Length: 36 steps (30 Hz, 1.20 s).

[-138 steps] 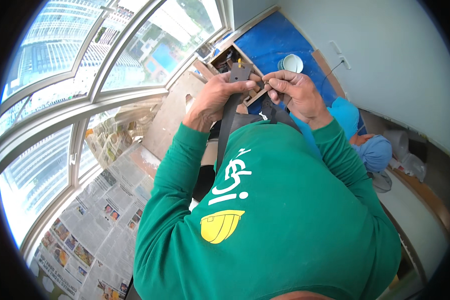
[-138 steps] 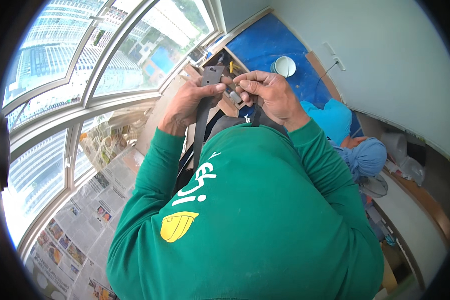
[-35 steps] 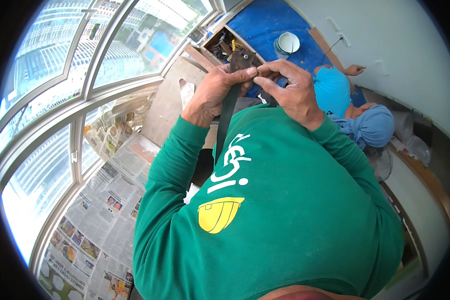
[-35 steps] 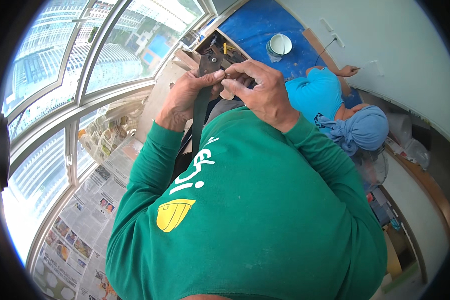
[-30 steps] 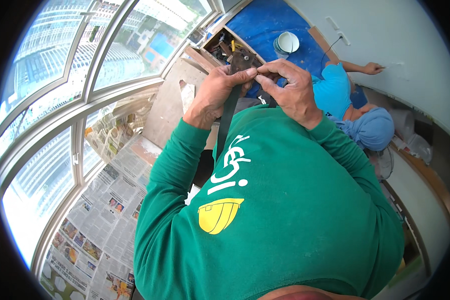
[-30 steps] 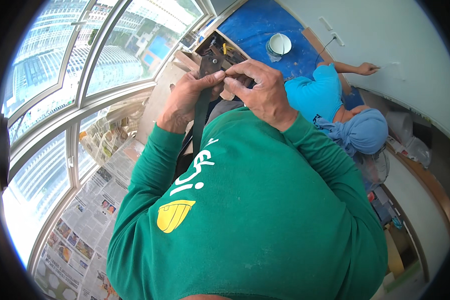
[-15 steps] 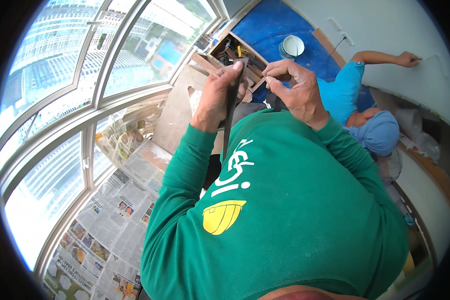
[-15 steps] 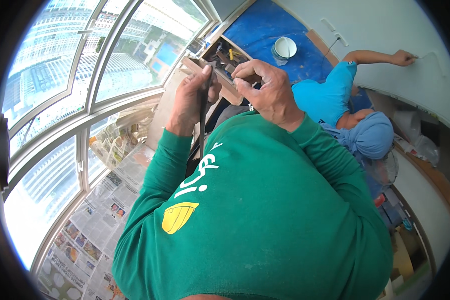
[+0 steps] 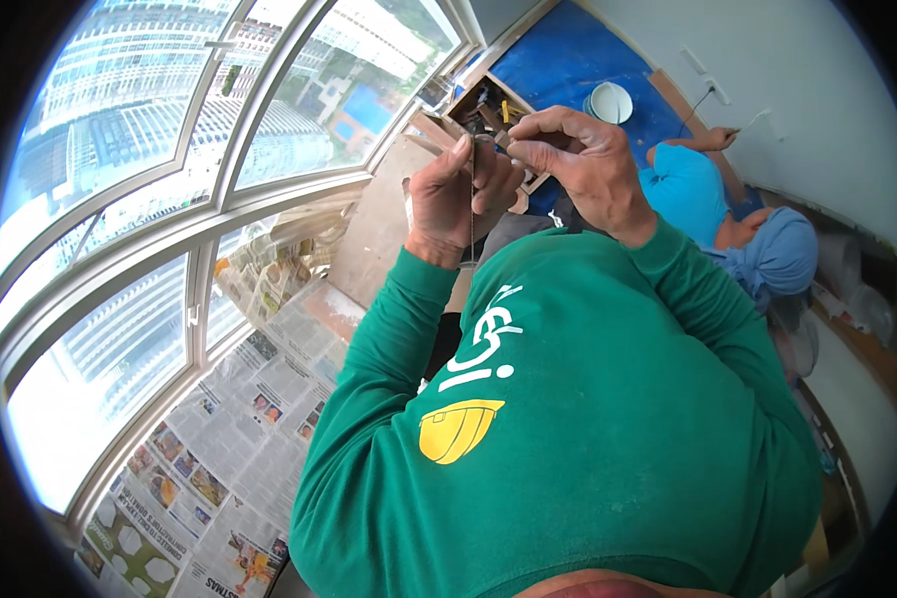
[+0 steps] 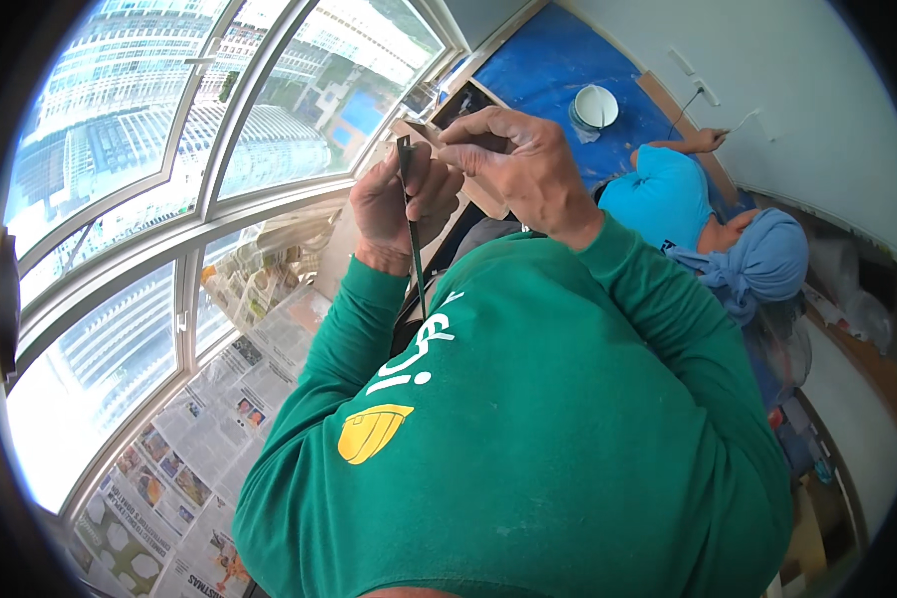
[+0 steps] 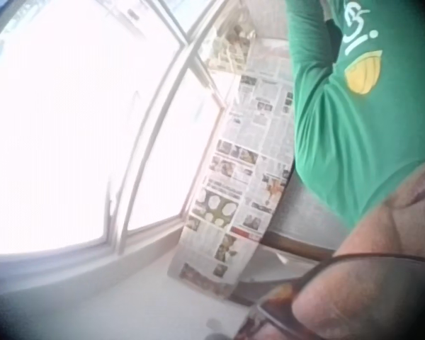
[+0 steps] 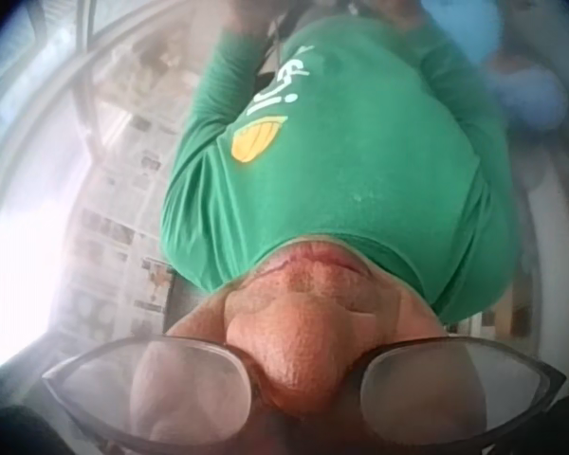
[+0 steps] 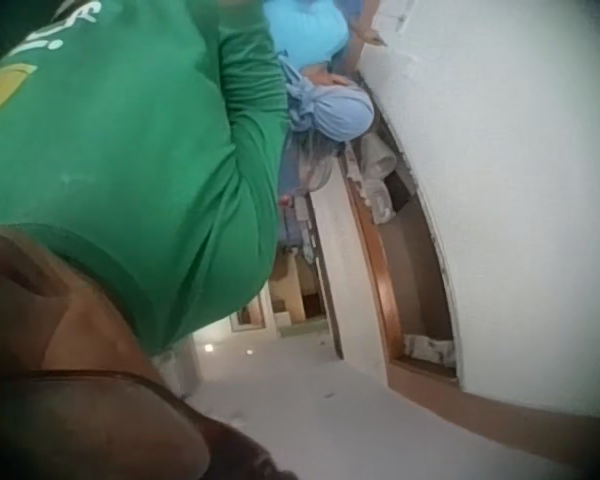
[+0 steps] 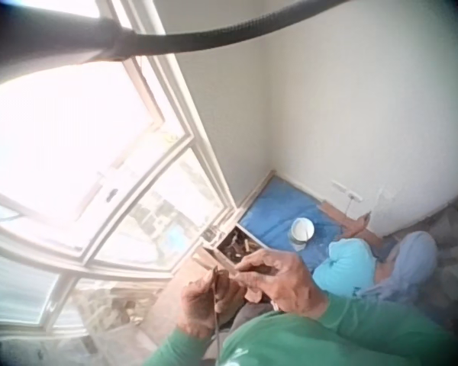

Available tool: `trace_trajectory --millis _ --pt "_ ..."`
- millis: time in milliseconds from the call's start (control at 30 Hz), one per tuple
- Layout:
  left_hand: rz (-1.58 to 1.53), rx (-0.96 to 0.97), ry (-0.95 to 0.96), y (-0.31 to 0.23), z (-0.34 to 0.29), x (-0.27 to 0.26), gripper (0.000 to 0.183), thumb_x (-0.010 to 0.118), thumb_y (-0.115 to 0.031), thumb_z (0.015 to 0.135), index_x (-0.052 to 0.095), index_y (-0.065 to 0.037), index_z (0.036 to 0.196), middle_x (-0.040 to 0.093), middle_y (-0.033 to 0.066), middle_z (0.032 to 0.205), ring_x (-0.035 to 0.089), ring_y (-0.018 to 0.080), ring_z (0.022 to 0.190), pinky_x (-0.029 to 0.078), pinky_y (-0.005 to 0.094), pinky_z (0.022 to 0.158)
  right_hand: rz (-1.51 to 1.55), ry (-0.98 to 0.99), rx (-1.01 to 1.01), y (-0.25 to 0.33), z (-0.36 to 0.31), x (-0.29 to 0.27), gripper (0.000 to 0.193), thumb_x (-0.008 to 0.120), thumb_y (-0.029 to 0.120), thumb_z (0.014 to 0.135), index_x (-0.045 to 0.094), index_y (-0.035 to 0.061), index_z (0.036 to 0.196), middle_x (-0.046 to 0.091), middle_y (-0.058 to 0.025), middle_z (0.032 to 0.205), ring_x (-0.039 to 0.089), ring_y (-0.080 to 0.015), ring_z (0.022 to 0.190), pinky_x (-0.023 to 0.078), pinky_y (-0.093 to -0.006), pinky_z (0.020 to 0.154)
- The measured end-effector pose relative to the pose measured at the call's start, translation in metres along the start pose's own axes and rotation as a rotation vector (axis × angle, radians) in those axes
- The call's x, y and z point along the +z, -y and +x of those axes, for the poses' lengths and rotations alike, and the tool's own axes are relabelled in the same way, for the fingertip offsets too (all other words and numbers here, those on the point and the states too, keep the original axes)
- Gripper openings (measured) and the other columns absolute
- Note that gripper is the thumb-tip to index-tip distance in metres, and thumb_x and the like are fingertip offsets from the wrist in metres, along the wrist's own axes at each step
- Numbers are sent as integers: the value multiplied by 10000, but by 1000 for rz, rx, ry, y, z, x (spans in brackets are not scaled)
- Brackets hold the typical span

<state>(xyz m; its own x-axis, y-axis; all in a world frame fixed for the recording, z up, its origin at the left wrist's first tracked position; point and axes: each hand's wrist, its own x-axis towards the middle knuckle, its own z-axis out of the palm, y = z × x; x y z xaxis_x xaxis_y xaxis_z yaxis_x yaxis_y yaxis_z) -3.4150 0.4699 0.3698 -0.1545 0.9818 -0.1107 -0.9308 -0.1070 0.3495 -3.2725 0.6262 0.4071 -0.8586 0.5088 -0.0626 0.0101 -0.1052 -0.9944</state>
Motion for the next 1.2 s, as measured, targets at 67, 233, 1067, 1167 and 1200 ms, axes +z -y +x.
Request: trace_trajectory --millis 67,233,1067,1167,1200 --pt "49 17 5 -2 -1 5 496 551 -443 1116 561 -73 786 507 70 628 444 182 634 364 336 591 59 -8 61 6 -3 5 205 837 125 1001 789 24 1173 791 -53 1037 728 -111 947 601 -280 832" --pt "149 44 -112 0 -9 15 457 588 -413 1092 569 -63 799 541 76 654 481 185 555 393 329 583 40 4 -97 12 -4 11 170 853 50 967 773 26 1115 787 -51 1038 730 -106 946 606 -279 814" --pt "125 -14 -56 5 -3 25 424 635 -382 1076 573 -56 813 572 63 721 493 156 538 381 319 565 -335 -83 -482 11 -10 7 196 865 101 950 777 30 1111 769 -126 1058 769 -265 930 626 -371 784" --pt "116 -14 -67 6 -3 22 419 640 -379 1072 576 -56 813 568 61 716 486 155 529 377 319 554 -356 -115 -526 9 -9 10 200 861 104 957 777 21 1119 763 -126 1040 763 -267 927 620 -364 777" --pt "111 -13 -70 5 -3 27 416 642 -377 1070 579 -55 815 568 60 714 484 154 526 377 318 549 -346 -109 -534 10 -9 10 199 860 101 959 775 17 1118 761 -125 1030 762 -267 919 617 -364 772"
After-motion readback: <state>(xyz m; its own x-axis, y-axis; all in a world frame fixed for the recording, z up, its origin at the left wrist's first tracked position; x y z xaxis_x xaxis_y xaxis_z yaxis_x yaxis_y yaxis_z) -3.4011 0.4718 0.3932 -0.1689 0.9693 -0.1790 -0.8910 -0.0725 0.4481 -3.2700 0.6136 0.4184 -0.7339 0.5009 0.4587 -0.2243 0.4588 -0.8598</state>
